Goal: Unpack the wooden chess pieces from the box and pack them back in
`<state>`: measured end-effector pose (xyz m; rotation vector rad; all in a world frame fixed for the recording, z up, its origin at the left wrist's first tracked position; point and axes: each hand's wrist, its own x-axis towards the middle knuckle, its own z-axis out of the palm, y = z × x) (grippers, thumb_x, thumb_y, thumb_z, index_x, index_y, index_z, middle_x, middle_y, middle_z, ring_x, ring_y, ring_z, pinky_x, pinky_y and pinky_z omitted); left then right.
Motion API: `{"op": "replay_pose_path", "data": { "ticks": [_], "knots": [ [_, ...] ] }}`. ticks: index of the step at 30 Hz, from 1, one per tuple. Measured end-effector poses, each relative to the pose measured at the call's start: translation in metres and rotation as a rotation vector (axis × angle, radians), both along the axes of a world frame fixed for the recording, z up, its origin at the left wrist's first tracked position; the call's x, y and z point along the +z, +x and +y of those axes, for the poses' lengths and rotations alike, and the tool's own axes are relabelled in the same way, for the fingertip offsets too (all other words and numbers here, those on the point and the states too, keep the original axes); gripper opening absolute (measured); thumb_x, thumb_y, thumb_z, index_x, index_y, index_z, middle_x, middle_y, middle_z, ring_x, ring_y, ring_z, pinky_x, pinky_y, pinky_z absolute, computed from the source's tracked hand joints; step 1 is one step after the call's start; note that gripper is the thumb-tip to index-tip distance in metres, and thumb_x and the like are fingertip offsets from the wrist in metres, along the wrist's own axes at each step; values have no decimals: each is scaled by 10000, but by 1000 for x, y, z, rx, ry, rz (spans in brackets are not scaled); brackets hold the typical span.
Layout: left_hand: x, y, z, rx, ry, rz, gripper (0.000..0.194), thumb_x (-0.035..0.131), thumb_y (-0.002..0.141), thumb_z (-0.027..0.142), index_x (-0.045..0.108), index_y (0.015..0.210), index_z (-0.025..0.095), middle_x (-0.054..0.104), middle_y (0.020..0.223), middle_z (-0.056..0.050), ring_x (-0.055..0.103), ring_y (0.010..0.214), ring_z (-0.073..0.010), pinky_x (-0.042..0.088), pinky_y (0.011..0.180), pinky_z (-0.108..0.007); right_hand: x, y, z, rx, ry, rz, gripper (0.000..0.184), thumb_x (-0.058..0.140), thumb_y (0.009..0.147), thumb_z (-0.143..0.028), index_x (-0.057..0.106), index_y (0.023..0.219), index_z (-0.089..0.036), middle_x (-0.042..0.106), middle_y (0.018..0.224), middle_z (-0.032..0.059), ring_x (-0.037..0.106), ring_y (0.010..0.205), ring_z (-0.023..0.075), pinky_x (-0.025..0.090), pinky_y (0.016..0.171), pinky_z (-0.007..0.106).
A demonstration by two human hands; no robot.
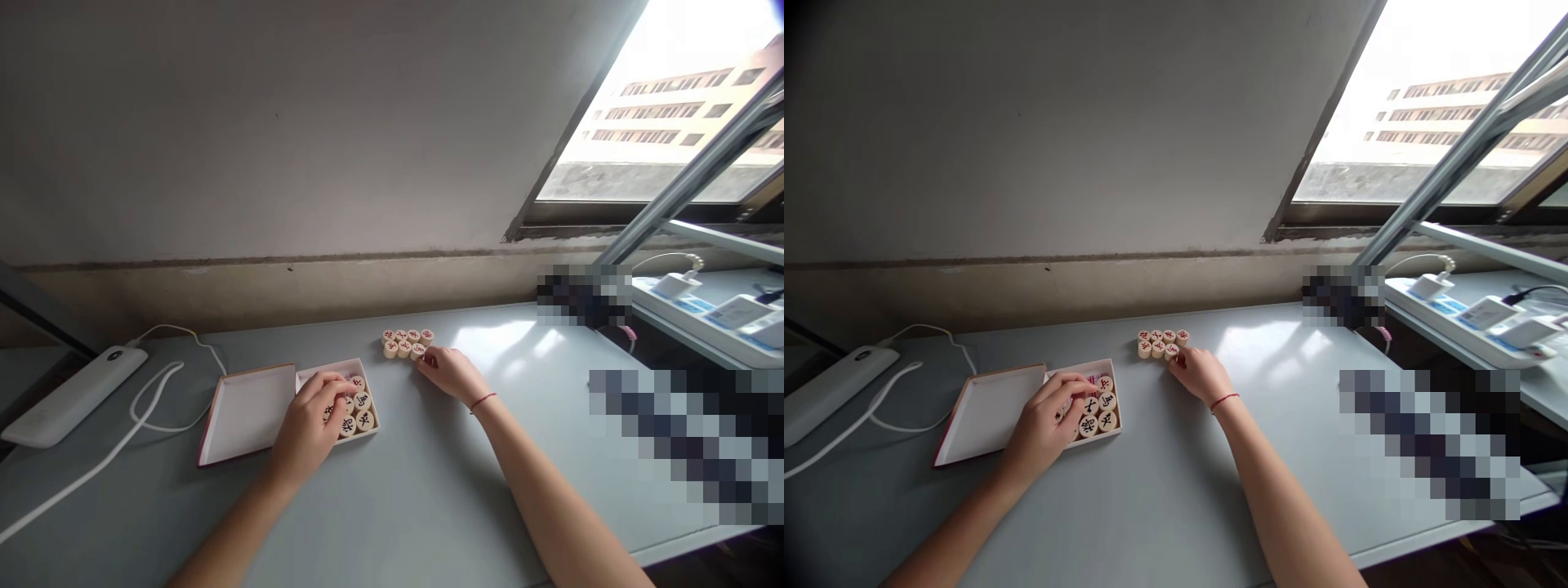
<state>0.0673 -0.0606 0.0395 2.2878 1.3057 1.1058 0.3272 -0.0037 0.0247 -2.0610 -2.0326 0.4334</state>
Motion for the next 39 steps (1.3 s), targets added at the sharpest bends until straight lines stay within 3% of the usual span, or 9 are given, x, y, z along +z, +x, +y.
{"op": "replay_pose_path", "data": {
  "ticks": [3,8,11,13,16,23,28,32,39],
  "knots": [
    [-1,-1,3,44,21,63,234,413,905,165,638,932,218,649,950,-25,619,908,-159,468,771,-262,1,2,0,-5,12,0,275,441,843,-286,355,591,-215,494,554,-2,412,522,138,261,506,244],
    [-4,-2,7,231,68,381,218,465,896,243,671,960,208,699,941,-46,619,895,-223,408,732,-337,10,-16,-10,45,-3,66,234,475,774,-187,385,558,-204,473,533,-9,405,516,129,247,498,243],
    [-6,1,10,257,22,521,247,461,911,287,697,937,218,699,939,-56,599,906,-240,387,717,-347,14,-39,-21,250,6,300,78,476,795,-168,549,808,-193,596,685,6,480,578,128,309,527,224],
    [-7,5,12,254,15,575,274,446,925,305,710,923,230,692,952,-65,581,904,-242,381,721,-349,14,-53,-28,358,3,405,224,463,799,-126,567,990,-179,655,850,41,516,629,125,353,569,223],
    [-8,12,13,235,23,614,288,444,932,334,712,913,233,681,965,-81,563,902,-254,373,729,-359,13,-64,-35,398,12,424,305,443,770,-56,591,1012,-169,665,986,70,520,652,120,374,605,232],
    [-8,24,12,243,-70,466,276,477,924,382,659,832,196,694,824,-57,599,832,-242,351,749,-359,15,-64,-37,390,-3,422,320,447,776,-64,605,1033,-171,662,998,75,527,638,120,382,600,232],
    [-5,24,12,266,-85,392,198,504,912,347,640,854,215,702,752,-17,633,769,-217,342,761,-361,16,-65,-37,308,43,432,239,461,781,-84,634,926,-162,676,905,55,510,609,112,368,580,231],
    [-1,19,9,202,-23,241,126,535,891,309,625,925,226,715,917,-24,639,882,-209,370,805,-352,21,-65,-37,333,75,606,222,537,811,-221,636,1004,-173,669,926,44,481,579,92,384,552,220],
    [9,11,-2,106,-79,20,160,507,889,348,586,938,217,689,904,-23,634,785,-160,488,746,-282,25,-60,-32,404,-2,892,280,521,863,-404,651,946,-170,683,911,54,570,696,124,433,598,230]
  ]
}}
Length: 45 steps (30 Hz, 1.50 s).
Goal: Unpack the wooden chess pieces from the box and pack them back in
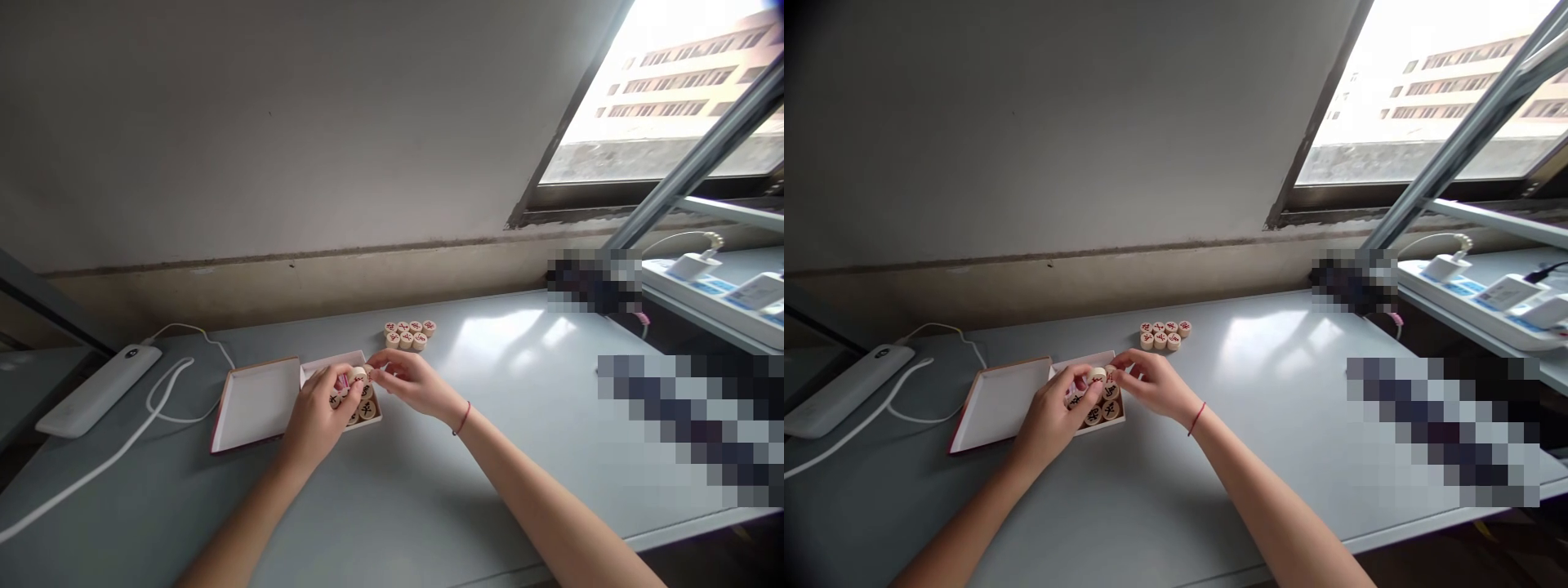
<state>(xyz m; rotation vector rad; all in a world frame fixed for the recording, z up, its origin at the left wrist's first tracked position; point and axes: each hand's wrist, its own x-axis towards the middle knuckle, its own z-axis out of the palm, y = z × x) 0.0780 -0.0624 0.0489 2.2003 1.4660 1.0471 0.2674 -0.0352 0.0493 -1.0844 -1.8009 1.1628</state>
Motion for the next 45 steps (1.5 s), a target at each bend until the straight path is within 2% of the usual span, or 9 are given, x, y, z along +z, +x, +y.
{"op": "replay_pose_path", "data": {
  "ticks": [6,11,16,19,23,27,30,35,45],
  "knots": [
    [-1,-13,6,87,-71,-189,242,552,865,410,585,1026,232,708,877,-15,678,805,-166,541,720,-265,-1,64,25,-527,-47,-278,234,563,750,-370,671,799,-168,685,785,51,593,713,165,421,606,252],
    [-5,-18,9,38,-96,-172,282,517,893,434,611,1071,236,716,883,-15,686,817,-164,549,716,-249,-14,99,35,-573,-163,-456,247,540,720,-361,658,811,-164,669,750,46,572,677,160,391,566,242],
    [-6,-14,4,-21,-105,-123,282,501,905,433,598,1089,244,714,885,-7,676,790,-152,545,707,-242,-17,84,36,-645,-100,-540,213,519,748,-372,574,675,-179,584,637,15,489,598,138,335,532,242],
    [-5,-11,1,-83,-97,-87,266,513,899,434,590,1073,248,707,897,-7,668,802,-156,540,730,-254,-6,55,24,-485,-14,-380,315,496,806,-440,516,621,-186,486,570,-14,414,549,115,298,507,237],
    [-4,-5,-5,-157,-109,-56,218,524,899,396,581,1051,251,693,902,-3,656,807,-154,528,730,-257,11,8,-3,93,-151,-7,329,549,825,-491,603,807,-167,554,687,4,482,626,115,375,548,223],
    [-3,0,-8,-192,-140,-55,166,544,892,363,570,1014,253,686,868,9,652,786,-151,520,705,-254,17,-5,-13,179,-267,126,280,565,817,-441,582,798,-163,594,729,18,488,618,103,359,522,209],
    [-4,-1,-8,-192,-111,-41,241,564,880,384,548,1086,260,682,884,3,648,855,-169,518,772,-286,16,20,0,-10,-243,71,229,546,792,-381,584,748,-159,562,678,3,416,554,84,307,488,208],
    [-4,-7,-5,-166,-78,16,282,506,909,366,525,1174,272,672,925,-8,630,892,-175,501,847,-326,3,82,29,-604,-162,-282,301,559,726,-443,532,608,-167,425,543,-35,355,530,96,261,480,229],
    [-3,-8,-2,-195,14,91,239,466,925,309,527,1147,247,685,886,6,641,885,-174,454,885,-340,-18,96,35,-552,-210,-554,442,477,788,-581,463,598,-182,478,577,-14,396,554,112,287,510,239]
  ]
}}
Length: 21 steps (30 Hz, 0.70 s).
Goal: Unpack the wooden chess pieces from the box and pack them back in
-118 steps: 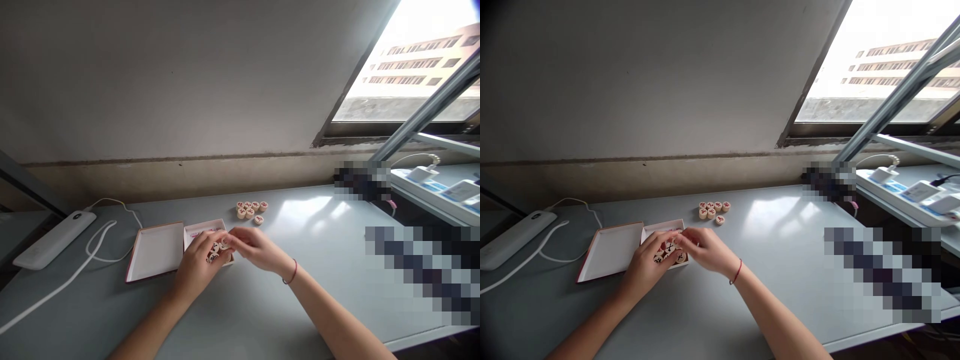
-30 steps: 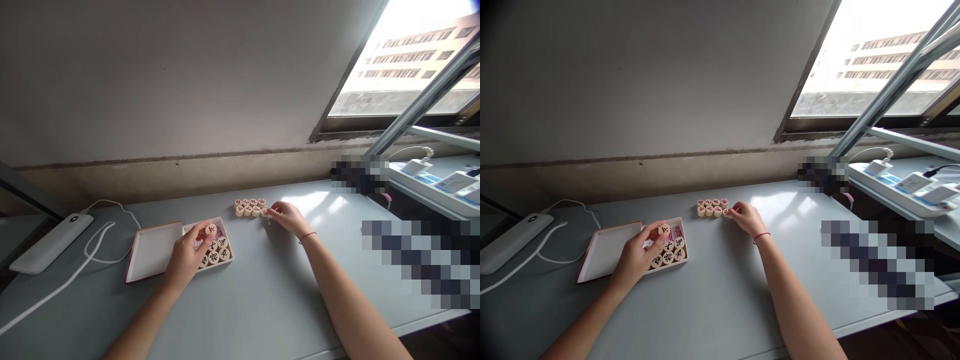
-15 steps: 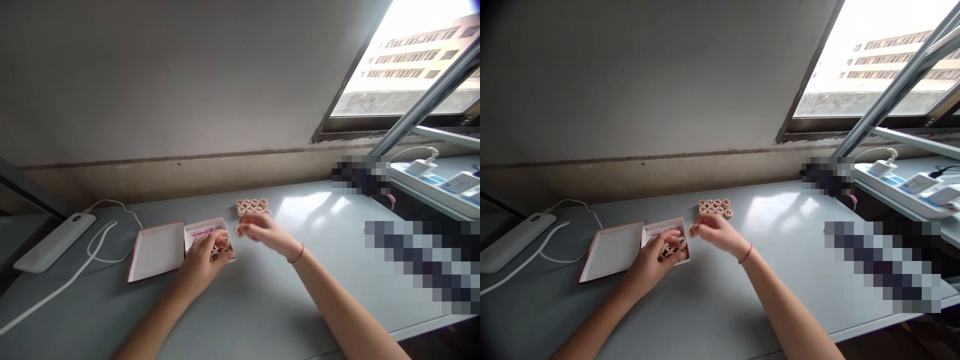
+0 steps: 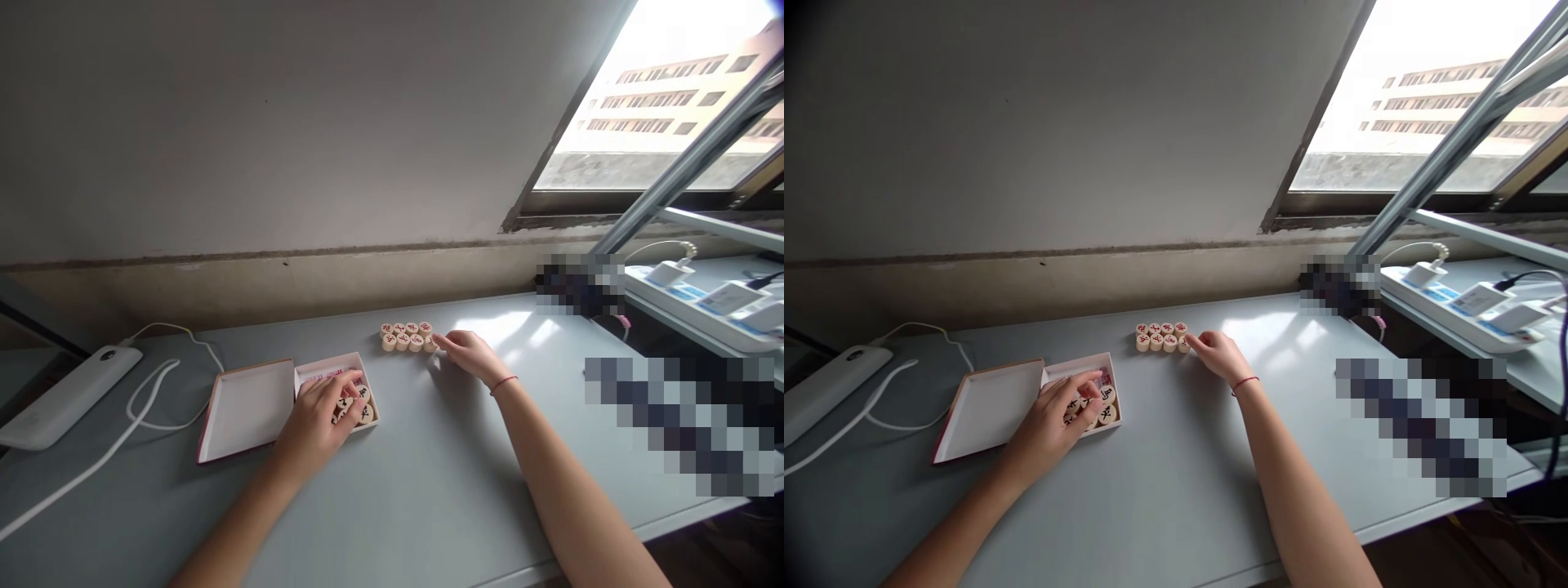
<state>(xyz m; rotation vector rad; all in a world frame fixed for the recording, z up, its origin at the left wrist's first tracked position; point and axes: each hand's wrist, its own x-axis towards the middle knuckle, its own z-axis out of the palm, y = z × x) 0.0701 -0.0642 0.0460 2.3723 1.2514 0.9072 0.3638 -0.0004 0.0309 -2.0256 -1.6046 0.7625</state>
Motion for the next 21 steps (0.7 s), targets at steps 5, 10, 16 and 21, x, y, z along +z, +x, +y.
{"op": "replay_pose_path", "data": {
  "ticks": [5,10,16,21],
  "knots": [
    [1,-4,3,51,-6,55,222,426,929,303,552,1099,236,697,897,1,650,859,-176,425,894,-362,-1,2,-2,150,-48,-88,334,579,743,-525,551,755,-193,563,685,5,452,591,129,321,517,228],
    [5,-10,8,49,0,77,234,412,932,313,583,1066,224,700,951,-13,645,891,-183,430,871,-336,-5,-7,-1,175,11,-242,193,524,797,-379,522,728,-198,596,706,32,494,610,147,337,540,238],
    [12,-32,22,60,-12,156,288,358,936,295,632,969,214,685,898,-23,621,822,-175,446,776,-304,8,-17,-8,219,62,-274,225,503,793,-316,438,608,-206,514,583,-2,428,545,129,290,518,244],
    [13,-54,27,96,-146,288,288,395,862,277,666,941,222,675,954,-45,584,990,-227,434,884,-369,20,-62,-29,548,172,-8,365,546,816,-459,531,1073,-200,557,719,-9,471,573,118,334,546,234]
  ]
}}
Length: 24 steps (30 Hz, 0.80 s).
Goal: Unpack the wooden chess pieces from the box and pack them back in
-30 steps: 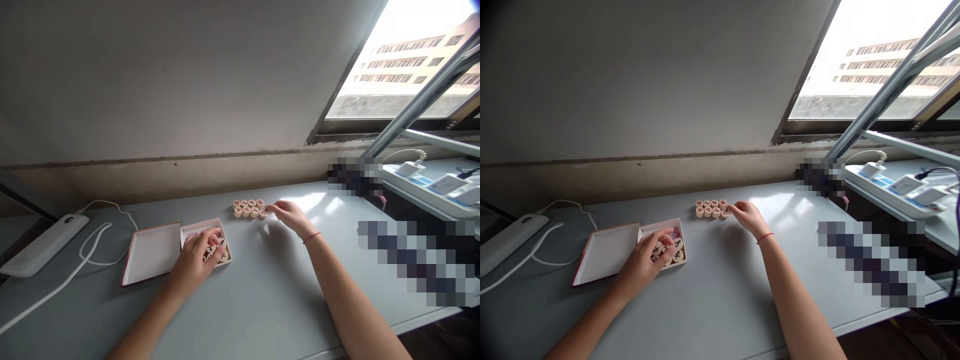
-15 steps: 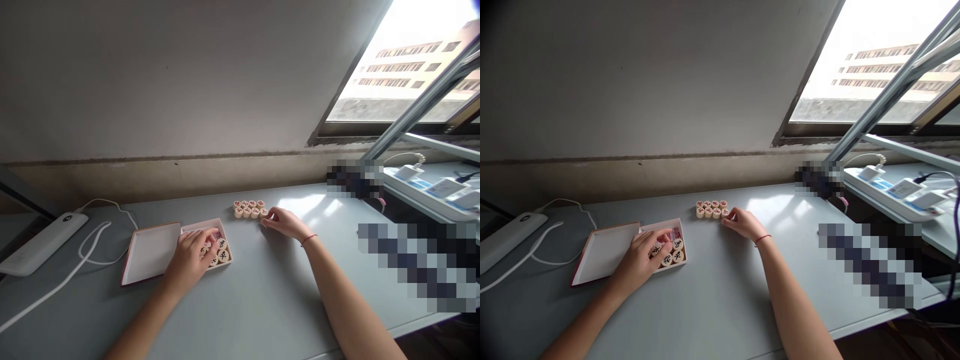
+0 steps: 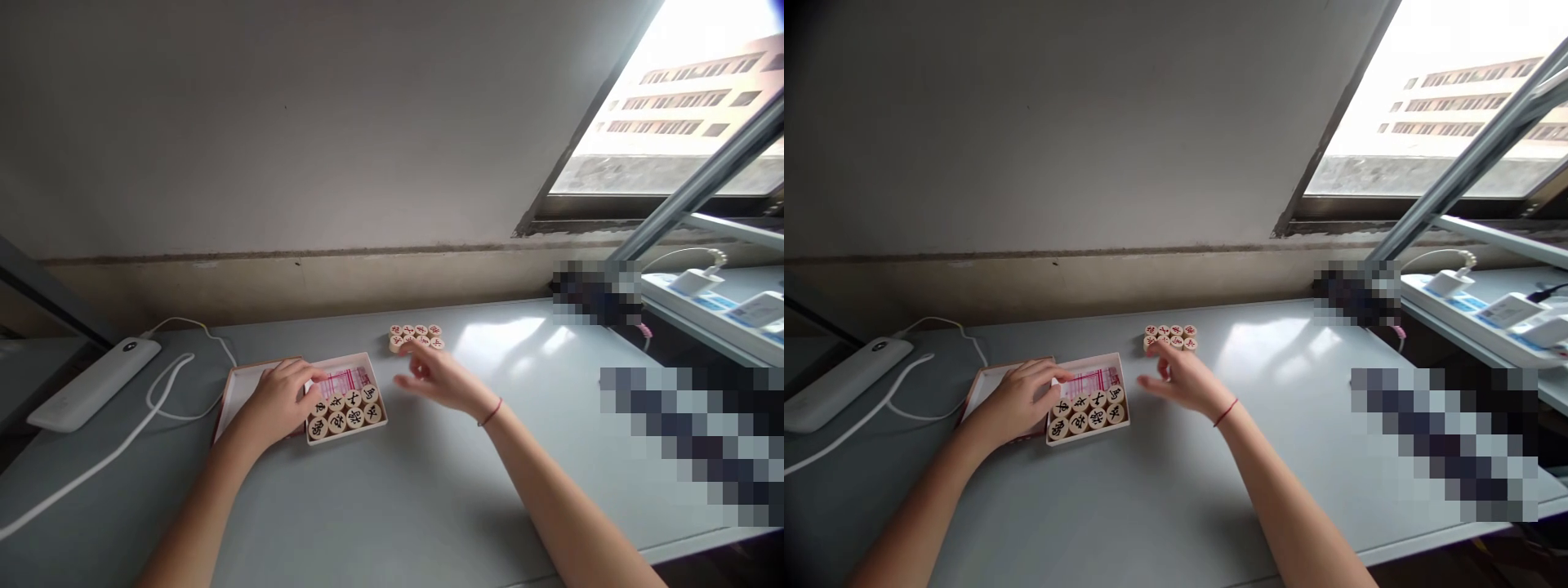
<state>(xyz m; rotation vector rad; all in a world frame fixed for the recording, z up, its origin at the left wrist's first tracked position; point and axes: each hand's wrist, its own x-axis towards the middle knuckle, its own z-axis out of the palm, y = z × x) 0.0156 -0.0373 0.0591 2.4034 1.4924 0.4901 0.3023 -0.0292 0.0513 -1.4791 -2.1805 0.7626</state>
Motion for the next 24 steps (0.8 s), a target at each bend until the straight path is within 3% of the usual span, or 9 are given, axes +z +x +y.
{"op": "replay_pose_path", "data": {
  "ticks": [2,4,7,13,19,22,24],
  "knots": [
    [2,-2,-3,18,-85,68,276,470,829,356,682,963,240,651,1059,-56,521,1116,-266,399,956,-416,-1,-21,-10,152,-23,-25,630,619,755,-537,450,1264,-208,605,818,24,524,628,141,343,554,239],
    [4,-2,-6,40,-171,139,305,549,779,447,695,967,258,603,1167,-62,454,1196,-305,372,987,-458,-5,-38,-17,207,-34,-98,781,680,682,-569,409,1322,-212,641,930,66,576,710,185,342,562,250],
    [7,-1,-10,51,-254,196,339,583,745,504,701,962,270,557,1236,-63,431,1212,-326,367,983,-480,-12,-49,-22,185,-26,-179,730,682,674,-563,457,1267,-202,647,1065,103,614,807,240,332,565,262],
    [9,-1,-10,8,-302,149,262,469,828,404,651,940,253,629,1113,-44,520,1101,-269,399,924,-410,-14,-50,-22,154,-14,-215,596,659,704,-537,508,1159,-184,664,1002,89,622,775,239,299,528,263],
    [19,-3,-9,27,-412,85,229,479,829,405,607,936,248,654,859,-3,587,773,-197,440,718,-295,-9,-45,-19,195,-65,-145,688,677,687,-559,476,1224,-180,648,959,85,584,741,208,315,537,253],
    [23,-2,-9,39,-307,-29,239,490,837,434,597,931,243,632,838,6,577,752,-177,441,709,-266,-4,-37,-17,223,-95,-36,786,668,707,-564,396,1319,-151,591,765,19,496,615,149,315,520,241],
    [25,3,-11,18,-243,-150,247,506,841,439,600,951,239,631,875,3,575,804,-172,445,759,-260,1,-36,-18,218,-47,58,709,646,755,-518,408,1309,-146,533,707,-15,431,574,119,307,521,234]
  ]
}}
